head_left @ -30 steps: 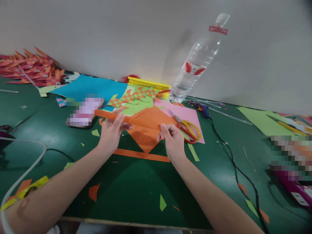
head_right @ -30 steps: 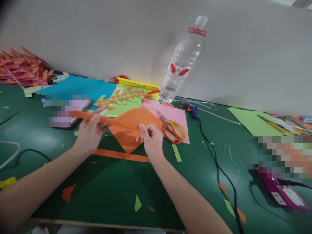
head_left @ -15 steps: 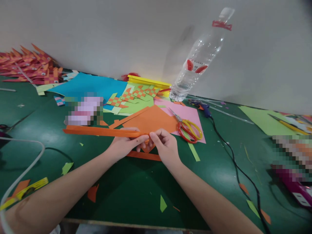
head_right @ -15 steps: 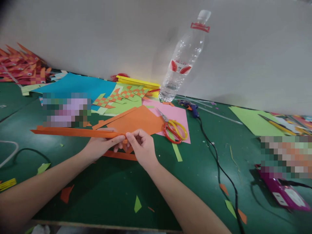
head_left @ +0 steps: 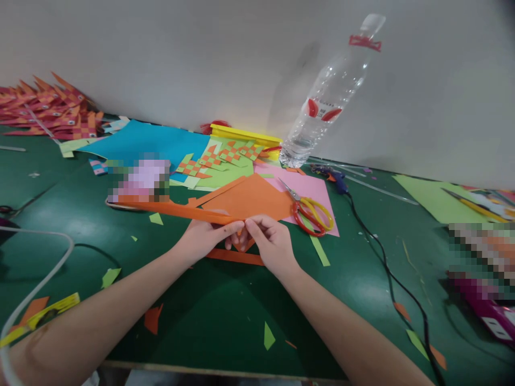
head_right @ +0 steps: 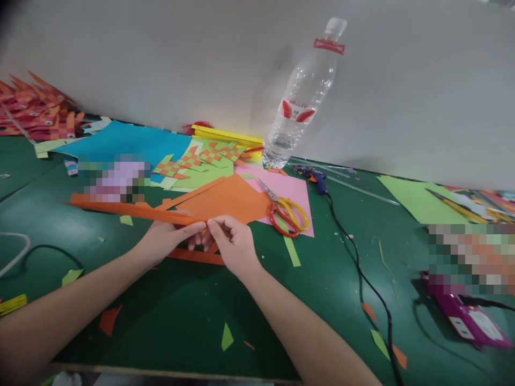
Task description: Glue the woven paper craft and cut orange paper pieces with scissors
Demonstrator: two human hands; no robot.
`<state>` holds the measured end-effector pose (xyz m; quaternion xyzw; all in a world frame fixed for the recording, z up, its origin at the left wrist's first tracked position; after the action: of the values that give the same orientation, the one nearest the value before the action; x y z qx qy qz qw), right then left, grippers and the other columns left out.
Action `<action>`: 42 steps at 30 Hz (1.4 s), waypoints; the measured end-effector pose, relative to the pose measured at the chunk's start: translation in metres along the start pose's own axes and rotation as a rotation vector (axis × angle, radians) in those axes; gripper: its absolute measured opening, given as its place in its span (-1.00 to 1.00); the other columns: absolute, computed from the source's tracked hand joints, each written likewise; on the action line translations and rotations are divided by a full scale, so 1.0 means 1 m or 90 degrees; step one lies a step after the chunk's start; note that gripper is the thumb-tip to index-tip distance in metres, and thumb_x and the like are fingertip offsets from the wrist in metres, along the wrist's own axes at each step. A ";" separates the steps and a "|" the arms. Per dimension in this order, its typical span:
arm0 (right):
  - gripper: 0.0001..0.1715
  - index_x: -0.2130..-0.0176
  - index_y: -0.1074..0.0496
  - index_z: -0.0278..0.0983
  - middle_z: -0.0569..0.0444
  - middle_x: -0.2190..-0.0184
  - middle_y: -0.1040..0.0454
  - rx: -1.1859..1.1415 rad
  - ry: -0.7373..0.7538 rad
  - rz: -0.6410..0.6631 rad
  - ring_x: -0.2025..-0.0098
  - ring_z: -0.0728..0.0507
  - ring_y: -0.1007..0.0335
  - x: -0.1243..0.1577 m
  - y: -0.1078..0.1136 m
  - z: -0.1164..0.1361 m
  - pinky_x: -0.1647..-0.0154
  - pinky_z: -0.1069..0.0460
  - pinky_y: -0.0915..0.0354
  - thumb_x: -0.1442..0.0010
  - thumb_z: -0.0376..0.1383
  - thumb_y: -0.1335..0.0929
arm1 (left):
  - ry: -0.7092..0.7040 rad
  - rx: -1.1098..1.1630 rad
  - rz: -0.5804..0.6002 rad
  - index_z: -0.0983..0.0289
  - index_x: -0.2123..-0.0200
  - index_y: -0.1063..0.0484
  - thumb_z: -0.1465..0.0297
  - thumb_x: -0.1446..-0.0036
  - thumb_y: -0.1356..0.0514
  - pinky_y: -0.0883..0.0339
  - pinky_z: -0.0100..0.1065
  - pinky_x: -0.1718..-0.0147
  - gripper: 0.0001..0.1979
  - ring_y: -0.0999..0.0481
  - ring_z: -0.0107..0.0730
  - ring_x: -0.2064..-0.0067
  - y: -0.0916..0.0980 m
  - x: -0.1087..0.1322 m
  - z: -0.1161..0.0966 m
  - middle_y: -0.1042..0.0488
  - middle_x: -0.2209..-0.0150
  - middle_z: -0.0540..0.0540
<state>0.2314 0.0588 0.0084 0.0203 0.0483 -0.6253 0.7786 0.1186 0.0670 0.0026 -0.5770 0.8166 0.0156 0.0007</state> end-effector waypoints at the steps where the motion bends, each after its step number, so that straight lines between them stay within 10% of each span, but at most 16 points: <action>1: -0.71 0.41 -0.42 -0.24 0.18 0.59 -0.48 0.001 -0.001 -0.005 0.61 0.03 -0.40 0.000 0.001 0.000 0.52 0.09 -0.38 -0.20 -0.09 -0.35 | -0.009 0.010 -0.012 0.29 0.54 -0.44 0.26 -0.15 -0.24 -0.32 -0.49 0.54 -0.72 -0.42 -0.54 0.58 0.002 0.000 -0.002 -0.47 0.54 -0.03; 8: -0.70 0.36 -0.37 -0.25 0.15 0.58 -0.52 -0.008 -0.008 -0.023 0.64 0.01 -0.40 -0.002 0.005 -0.001 0.53 0.06 -0.39 -0.19 -0.06 -0.35 | 0.010 0.041 -0.137 0.33 0.58 -0.45 0.23 -0.07 -0.31 -0.33 -0.50 0.54 -0.68 -0.39 -0.56 0.62 0.027 -0.001 0.005 -0.45 0.62 -0.01; 36: -0.71 0.42 -0.43 -0.26 0.10 0.55 -0.55 0.036 -0.072 0.023 0.59 -0.02 -0.45 -0.004 0.001 -0.017 0.48 0.04 -0.42 -0.14 -0.09 -0.39 | 0.051 -0.057 -0.116 0.30 0.65 -0.42 0.24 -0.09 -0.27 -0.30 -0.50 0.60 -0.65 -0.39 -0.53 0.64 0.022 -0.001 0.006 -0.43 0.69 0.00; 42: -0.70 0.44 -0.38 -0.25 0.16 0.63 -0.49 0.088 -0.078 0.025 0.65 0.02 -0.37 -0.007 0.008 -0.016 0.54 0.08 -0.34 -0.15 -0.09 -0.38 | 0.037 -0.077 -0.267 0.29 0.72 -0.34 0.10 -0.06 -0.27 -0.22 -0.45 0.58 -0.52 -0.31 -0.54 0.65 0.060 0.000 0.012 -0.34 0.73 0.00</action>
<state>0.2372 0.0694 -0.0075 0.0368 -0.0428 -0.6120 0.7888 0.0622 0.0868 -0.0076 -0.7335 0.6759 0.0477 -0.0540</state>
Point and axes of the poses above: each hand's wrist, its own x-axis away from the middle knuckle, its own y-axis out of the back of the hand, z = x × y, the point moved 10 cm from there along -x, towards the middle knuckle
